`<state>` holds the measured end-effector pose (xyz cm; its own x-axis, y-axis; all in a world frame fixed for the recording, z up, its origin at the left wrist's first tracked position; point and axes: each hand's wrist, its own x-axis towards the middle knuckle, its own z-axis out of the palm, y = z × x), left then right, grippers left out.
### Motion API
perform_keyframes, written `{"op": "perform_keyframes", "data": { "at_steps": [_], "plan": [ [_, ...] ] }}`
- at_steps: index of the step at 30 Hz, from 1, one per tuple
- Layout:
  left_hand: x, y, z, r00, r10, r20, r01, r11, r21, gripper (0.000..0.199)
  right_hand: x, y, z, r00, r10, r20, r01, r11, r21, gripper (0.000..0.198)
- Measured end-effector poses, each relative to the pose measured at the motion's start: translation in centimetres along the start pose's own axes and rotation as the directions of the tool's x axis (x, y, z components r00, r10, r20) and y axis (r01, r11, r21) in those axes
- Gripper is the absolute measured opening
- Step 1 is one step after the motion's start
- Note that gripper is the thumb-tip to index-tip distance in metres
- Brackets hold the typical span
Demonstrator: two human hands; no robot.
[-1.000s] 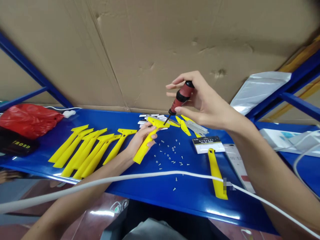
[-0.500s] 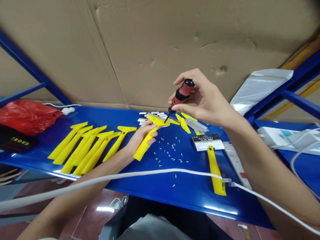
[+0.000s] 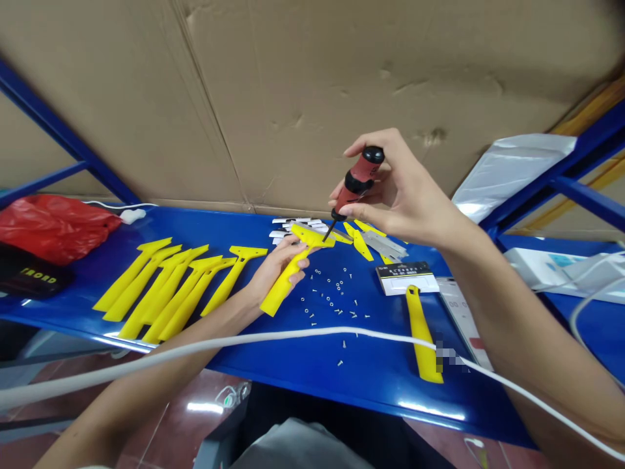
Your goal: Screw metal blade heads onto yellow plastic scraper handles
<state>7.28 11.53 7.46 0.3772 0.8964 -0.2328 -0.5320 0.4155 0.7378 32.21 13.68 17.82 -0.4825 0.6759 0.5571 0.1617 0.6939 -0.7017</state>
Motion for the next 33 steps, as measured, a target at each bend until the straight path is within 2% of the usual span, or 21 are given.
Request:
{"op": "perform_keyframes", "data": {
  "at_steps": [9, 13, 16, 19, 22, 26, 29, 33],
  "plan": [
    [0.1, 0.3, -0.2, 1.000, 0.025, -0.012, -0.025, 1.000, 0.010, 0.032, 0.0, 0.4, 0.6, 0.997, -0.019, -0.071, 0.015, 0.998, -0.064, 0.062],
    [0.0, 0.6, -0.3, 0.998, 0.059, -0.002, -0.059, 0.998, 0.030, 0.035, 0.1, -0.4, 0.2, 0.995, -0.013, -0.097, 0.007, 0.998, -0.060, 0.061],
    [-0.4, 1.5, -0.1, 0.989, 0.144, 0.039, -0.146, 0.989, 0.038, 0.038, 0.2, -1.8, -0.7, 0.972, -0.068, -0.223, 0.057, 0.997, -0.059, 0.060],
    [-1.0, 2.6, 0.1, 0.972, 0.217, 0.090, -0.217, 0.976, -0.011, 0.041, 0.2, -3.2, -2.1, 0.914, -0.133, -0.383, 0.106, 0.990, -0.091, 0.057],
    [-1.6, 3.4, 0.2, 0.954, 0.262, 0.148, -0.259, 0.965, -0.042, 0.040, 0.0, -3.2, -3.6, 0.889, -0.124, -0.440, 0.075, 0.989, -0.129, 0.057],
    [-1.9, 3.8, -0.1, 0.931, 0.298, 0.212, -0.300, 0.954, -0.024, 0.040, 0.0, -0.8, -4.7, 0.931, -0.016, -0.366, -0.047, 0.986, -0.162, 0.079],
    [-1.9, 3.8, -0.5, 0.925, 0.300, 0.234, -0.307, 0.952, -0.008, 0.042, 0.1, 1.0, -4.3, 0.969, 0.092, -0.231, -0.135, 0.975, -0.178, 0.077],
    [-1.8, 3.6, -0.7, 0.922, 0.290, 0.257, -0.304, 0.952, 0.017, 0.036, 0.0, 2.4, -2.9, 0.977, 0.212, -0.027, -0.212, 0.947, -0.240, 0.070]
  ]
}}
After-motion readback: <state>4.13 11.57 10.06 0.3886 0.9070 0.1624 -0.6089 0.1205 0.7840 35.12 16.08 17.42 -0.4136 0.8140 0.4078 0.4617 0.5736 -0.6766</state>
